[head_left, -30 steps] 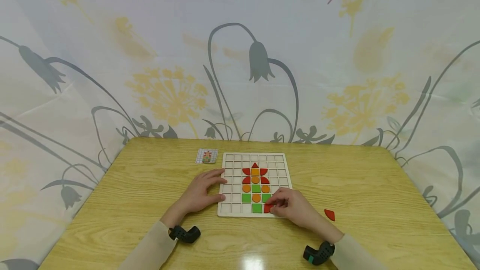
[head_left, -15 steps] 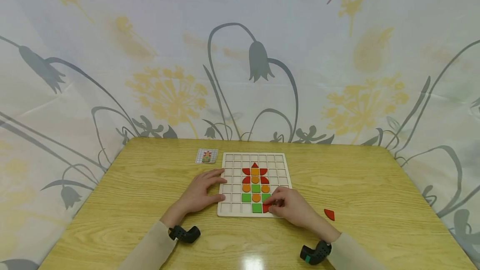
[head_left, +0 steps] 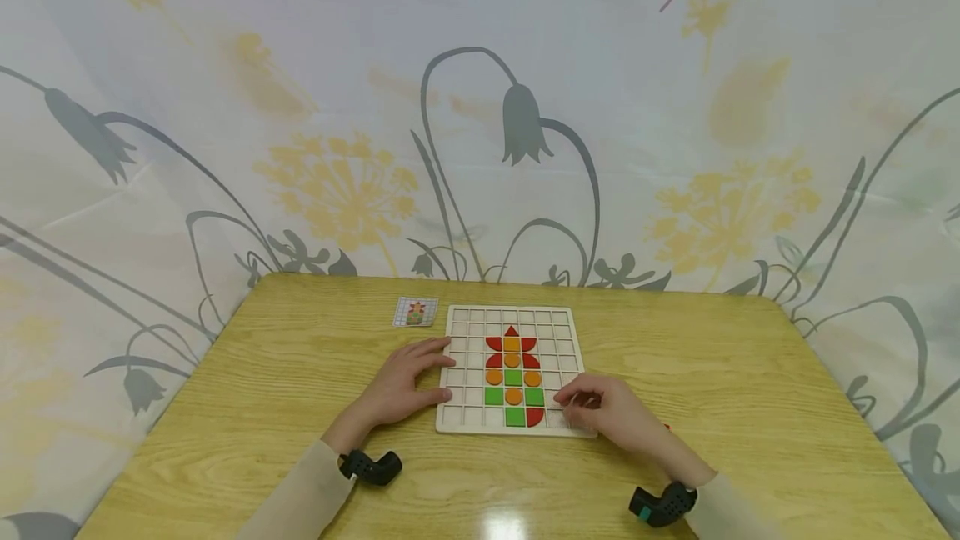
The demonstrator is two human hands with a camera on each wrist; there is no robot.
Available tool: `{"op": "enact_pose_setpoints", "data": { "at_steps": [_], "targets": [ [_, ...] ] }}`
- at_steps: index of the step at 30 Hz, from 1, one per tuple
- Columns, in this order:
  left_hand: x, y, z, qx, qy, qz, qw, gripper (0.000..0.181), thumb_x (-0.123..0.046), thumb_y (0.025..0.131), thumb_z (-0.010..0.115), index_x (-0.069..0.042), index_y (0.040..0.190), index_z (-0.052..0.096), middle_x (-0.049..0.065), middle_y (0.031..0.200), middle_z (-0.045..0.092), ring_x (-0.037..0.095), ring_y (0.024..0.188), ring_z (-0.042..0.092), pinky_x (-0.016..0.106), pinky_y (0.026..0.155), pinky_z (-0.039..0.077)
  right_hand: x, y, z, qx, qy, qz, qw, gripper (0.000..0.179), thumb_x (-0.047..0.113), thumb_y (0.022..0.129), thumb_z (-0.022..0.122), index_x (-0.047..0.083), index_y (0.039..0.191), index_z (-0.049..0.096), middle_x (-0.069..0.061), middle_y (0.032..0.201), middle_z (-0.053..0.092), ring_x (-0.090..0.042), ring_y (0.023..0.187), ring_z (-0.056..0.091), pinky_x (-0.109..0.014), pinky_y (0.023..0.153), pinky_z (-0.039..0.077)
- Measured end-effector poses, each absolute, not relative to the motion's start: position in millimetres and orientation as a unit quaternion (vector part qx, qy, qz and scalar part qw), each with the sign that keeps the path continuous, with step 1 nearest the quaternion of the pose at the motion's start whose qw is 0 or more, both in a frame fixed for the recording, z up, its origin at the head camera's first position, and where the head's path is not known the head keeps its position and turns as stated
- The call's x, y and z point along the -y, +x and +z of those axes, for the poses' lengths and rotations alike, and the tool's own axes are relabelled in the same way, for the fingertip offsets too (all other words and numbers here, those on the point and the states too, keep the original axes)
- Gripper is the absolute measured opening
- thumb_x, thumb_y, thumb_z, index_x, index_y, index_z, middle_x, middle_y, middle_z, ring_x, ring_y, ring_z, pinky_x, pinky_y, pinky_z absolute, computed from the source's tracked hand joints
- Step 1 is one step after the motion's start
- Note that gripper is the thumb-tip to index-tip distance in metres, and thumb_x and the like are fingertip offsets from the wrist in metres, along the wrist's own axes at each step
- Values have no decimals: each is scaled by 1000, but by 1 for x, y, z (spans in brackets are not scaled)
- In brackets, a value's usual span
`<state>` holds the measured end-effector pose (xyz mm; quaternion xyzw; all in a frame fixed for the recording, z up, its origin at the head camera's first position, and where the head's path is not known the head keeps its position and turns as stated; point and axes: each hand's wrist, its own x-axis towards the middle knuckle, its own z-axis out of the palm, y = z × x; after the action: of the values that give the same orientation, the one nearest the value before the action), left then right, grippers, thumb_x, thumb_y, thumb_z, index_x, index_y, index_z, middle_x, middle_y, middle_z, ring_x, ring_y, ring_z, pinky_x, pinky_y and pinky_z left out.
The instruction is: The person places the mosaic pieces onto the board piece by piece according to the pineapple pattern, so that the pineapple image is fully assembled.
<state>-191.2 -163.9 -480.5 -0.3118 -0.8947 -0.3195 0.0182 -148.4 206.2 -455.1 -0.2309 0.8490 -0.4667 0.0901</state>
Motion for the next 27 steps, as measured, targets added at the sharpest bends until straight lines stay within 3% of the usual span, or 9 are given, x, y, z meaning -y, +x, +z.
{"op": "enact_pose_setpoints", "data": {
  "at_steps": [9,15,21,27],
  "targets": [
    [163,-191,-482,897,-311,-313,15,47,-38,91,71,-14,131,66,7,155,42,35,143,33,61,113,24,-266,-149,-449,-867,-216,-443,78,17,13,94,70,4,108,73,-6,101,70,-9,84,62,-27,70,53],
    [163,-191,-481,895,-315,-316,18,46,-37,91,71,-13,130,66,8,154,42,36,143,34,62,112,25,-304,-146,-444,-872,-193,-434,119,22,15,96,69,1,113,70,-7,102,69,-10,84,63,-27,70,53],
    [163,-192,-481,894,-317,-316,21,45,-36,91,71,-13,129,66,9,154,43,36,142,35,62,111,25,-327,-149,-448,-840,-239,-457,172,27,8,95,67,-6,119,67,-12,105,65,-10,84,58,-26,69,51],
    [164,-192,-481,896,-313,-315,19,45,-37,91,71,-14,129,66,7,154,42,35,143,34,61,112,25,-334,-157,-450,-789,-312,-485,213,30,3,90,71,-6,118,67,-17,115,65,-7,104,61,-20,86,51]
  ]
}}
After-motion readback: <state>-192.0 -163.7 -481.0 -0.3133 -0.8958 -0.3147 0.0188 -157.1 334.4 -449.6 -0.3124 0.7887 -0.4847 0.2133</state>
